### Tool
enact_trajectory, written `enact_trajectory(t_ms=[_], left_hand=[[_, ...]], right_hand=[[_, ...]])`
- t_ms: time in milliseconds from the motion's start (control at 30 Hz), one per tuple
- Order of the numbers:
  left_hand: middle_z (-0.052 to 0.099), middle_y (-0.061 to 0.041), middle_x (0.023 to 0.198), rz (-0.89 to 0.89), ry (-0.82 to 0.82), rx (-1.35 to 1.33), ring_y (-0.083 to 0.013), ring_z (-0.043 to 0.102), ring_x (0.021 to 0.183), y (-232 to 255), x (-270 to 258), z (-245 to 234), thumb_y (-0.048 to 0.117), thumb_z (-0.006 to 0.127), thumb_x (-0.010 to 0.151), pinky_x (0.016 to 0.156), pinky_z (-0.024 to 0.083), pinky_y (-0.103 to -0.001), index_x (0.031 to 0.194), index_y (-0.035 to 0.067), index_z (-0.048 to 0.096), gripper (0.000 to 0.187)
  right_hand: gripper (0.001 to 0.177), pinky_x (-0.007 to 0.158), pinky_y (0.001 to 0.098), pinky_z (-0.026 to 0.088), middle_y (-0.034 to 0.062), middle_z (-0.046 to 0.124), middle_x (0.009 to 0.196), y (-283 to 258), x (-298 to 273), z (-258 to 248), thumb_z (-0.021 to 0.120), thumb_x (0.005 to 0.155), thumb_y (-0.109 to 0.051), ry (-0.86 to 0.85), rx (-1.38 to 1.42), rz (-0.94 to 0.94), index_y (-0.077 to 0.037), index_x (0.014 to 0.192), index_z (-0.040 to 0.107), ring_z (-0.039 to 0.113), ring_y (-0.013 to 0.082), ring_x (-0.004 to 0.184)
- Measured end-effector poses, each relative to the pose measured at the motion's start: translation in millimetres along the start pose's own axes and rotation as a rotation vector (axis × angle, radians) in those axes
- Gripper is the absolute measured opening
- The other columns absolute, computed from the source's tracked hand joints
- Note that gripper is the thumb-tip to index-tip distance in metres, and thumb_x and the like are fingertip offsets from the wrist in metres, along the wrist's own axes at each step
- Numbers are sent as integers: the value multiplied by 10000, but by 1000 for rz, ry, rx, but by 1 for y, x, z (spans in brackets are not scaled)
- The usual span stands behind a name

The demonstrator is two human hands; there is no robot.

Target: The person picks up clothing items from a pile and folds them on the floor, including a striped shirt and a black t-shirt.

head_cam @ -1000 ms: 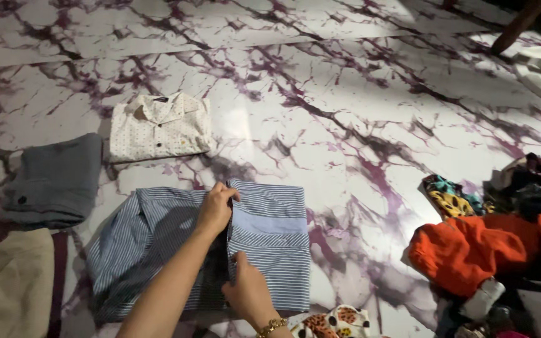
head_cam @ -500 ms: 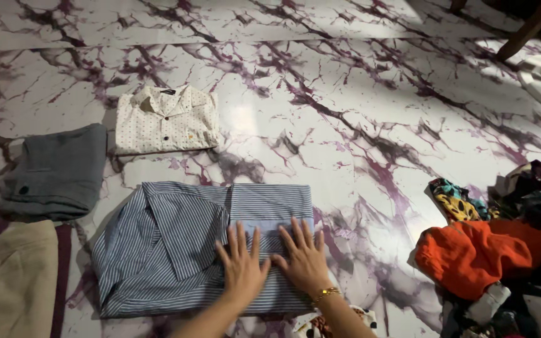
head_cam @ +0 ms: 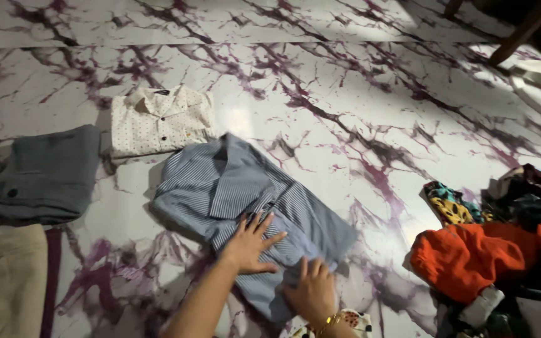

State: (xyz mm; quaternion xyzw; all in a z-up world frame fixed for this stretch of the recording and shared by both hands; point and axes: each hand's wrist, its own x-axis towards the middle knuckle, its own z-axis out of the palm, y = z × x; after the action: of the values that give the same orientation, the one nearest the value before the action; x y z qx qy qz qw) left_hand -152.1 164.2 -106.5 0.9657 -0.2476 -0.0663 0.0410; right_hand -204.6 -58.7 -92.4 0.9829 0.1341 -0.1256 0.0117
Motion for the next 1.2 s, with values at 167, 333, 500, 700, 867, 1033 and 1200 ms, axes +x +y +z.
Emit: enact_trajectory(t_ms=[167, 333, 500, 700, 867, 1033, 1200], left_hand=[[82, -184, 1707, 358, -117, 122, -479, 99, 1520, -29, -6, -9, 838, 488, 798, 1150, 94, -716, 1619, 445, 194, 956], [187, -194, 1691, 273, -159, -27, -496, 138, 1526, -2, -81, -3, 764, 509, 925, 1171, 115, -706, 1600, 333, 279, 833], [397, -208, 1482, -303, 354, -97, -404, 377, 1388, 35, -138, 4, 498, 673, 870, 1102, 278, -687, 1537, 202, 350, 798], [514, -144, 1405, -1324, 226, -610, -372, 577, 1271, 38, -128, 5, 469, 735, 872, 988, 518, -515, 1390, 163, 462, 660], [707, -206, 1215, -1379, 395, -762, -390, 691, 1124, 9, -123, 44, 407, 722, 867, 969, 539, -484, 1272, 100, 653, 514], [711, -270, 1168, -1040, 768, -784, -429, 686, 1083, -15, -113, 82, 462, 674, 892, 919, 540, -466, 1270, 29, 666, 576], [584, -289, 1322, -1168, 466, -827, -465, 581, 1205, -33, -119, 128, 523, 742, 835, 997, 475, -493, 1412, -9, 499, 822]], right_hand=[[1074, 833, 484, 524, 226, 556, 1197, -24, -19, 85, 747, 583, -691, 88, -228, -197, 37, 1333, 506, 611, 376, 988], [600, 817, 456, 554, 159, 646, 1088, -38, -29, 76, 691, 768, -481, -205, 80, -399, -52, 1178, 607, 669, 342, 950], [269, 823, 432, 566, 126, 690, 1045, -5, -15, -9, 699, 846, -261, 53, 552, -394, -118, 1074, 693, 685, 338, 963], [547, 805, 437, 545, 214, 670, 1035, 49, 20, 3, 810, 726, -208, 432, 641, 12, -6, 1212, 663, 667, 380, 925], [336, 747, 381, 583, 130, 765, 844, 77, 46, 60, 803, 849, -304, 192, 675, 87, -18, 1024, 786, 758, 269, 779], [380, 689, 378, 571, 119, 763, 831, 76, 60, 52, 759, 853, -277, 343, 943, 90, -31, 1141, 723, 744, 233, 744], [481, 752, 377, 582, 168, 770, 937, 82, 57, 56, 788, 866, -282, 145, 843, 187, -39, 1255, 642, 745, 270, 821]])
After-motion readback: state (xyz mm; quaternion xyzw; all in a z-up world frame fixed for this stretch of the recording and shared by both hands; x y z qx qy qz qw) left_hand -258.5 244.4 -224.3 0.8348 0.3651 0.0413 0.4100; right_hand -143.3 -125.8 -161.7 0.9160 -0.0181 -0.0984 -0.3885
